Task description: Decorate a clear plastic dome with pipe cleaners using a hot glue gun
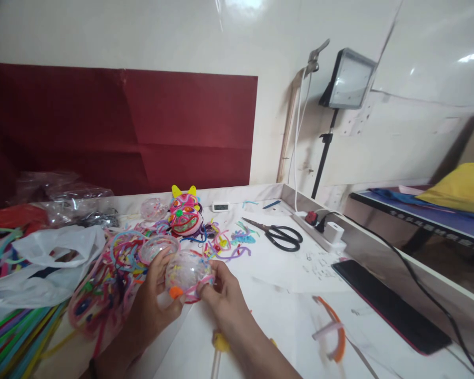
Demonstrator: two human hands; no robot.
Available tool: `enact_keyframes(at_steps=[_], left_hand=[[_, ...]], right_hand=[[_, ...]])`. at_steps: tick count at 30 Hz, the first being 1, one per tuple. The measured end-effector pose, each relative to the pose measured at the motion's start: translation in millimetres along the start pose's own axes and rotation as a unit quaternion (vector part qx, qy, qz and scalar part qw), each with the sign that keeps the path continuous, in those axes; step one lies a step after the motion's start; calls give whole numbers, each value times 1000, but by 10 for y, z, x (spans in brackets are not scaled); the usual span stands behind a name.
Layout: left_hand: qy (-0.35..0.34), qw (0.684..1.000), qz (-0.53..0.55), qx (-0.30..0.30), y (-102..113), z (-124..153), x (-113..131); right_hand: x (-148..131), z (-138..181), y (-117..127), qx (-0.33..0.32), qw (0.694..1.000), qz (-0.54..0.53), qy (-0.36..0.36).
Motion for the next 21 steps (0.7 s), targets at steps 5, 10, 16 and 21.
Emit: enact_keyframes(at_steps=[5,10,16,21], left_hand=[[0,1000,-6,-1,-4,11,-21],[0,1000,-15,-6,-10,28,-31],[-9,999,-37,11,-5,41,16],[-2,999,-43,5,-16,56,28]], right_hand=[[13,3,-8,-6,1000,3,7],[2,7,-4,3,1000,7,-8],[24,5,1,14,1000,-10,-12],[37,6,8,19,1000,-8,-18]])
Point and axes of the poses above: each hand's wrist, its own z-axis away from the middle knuckle, its own y-axis out of the back of the hand, x = y × z, the point moved 6 cm from there along -z, towards the middle knuckle, and after that the axes turned 6 degrees about y, right-handed, at the moved point
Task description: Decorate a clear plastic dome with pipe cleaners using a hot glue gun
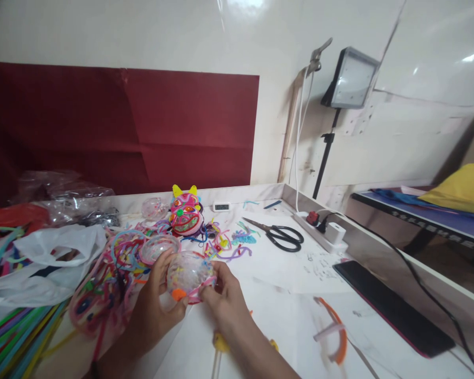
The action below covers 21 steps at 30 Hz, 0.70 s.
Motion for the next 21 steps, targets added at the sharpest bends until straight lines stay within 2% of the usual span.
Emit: enact_keyframes(at_steps=[21], left_hand=[[5,1000,7,-12,-46,8,9]], right_hand=[[43,11,23,15,1000,0,-12]])
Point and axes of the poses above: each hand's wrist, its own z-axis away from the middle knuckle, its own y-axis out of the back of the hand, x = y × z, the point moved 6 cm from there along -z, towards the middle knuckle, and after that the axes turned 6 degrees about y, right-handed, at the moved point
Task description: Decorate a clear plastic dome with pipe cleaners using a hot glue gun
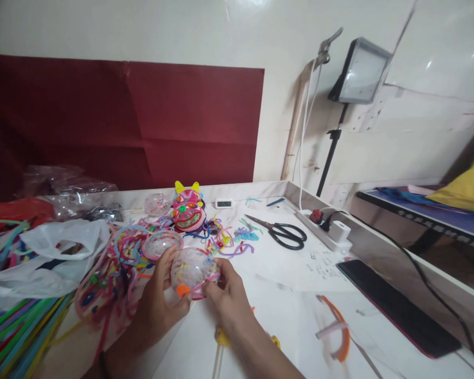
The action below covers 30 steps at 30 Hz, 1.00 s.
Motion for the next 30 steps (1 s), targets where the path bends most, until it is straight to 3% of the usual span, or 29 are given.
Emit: enact_keyframes(at_steps=[30], left_hand=[[1,1000,9,-11,7,-7,-9]], right_hand=[[-35,20,-8,12,1000,22,6]])
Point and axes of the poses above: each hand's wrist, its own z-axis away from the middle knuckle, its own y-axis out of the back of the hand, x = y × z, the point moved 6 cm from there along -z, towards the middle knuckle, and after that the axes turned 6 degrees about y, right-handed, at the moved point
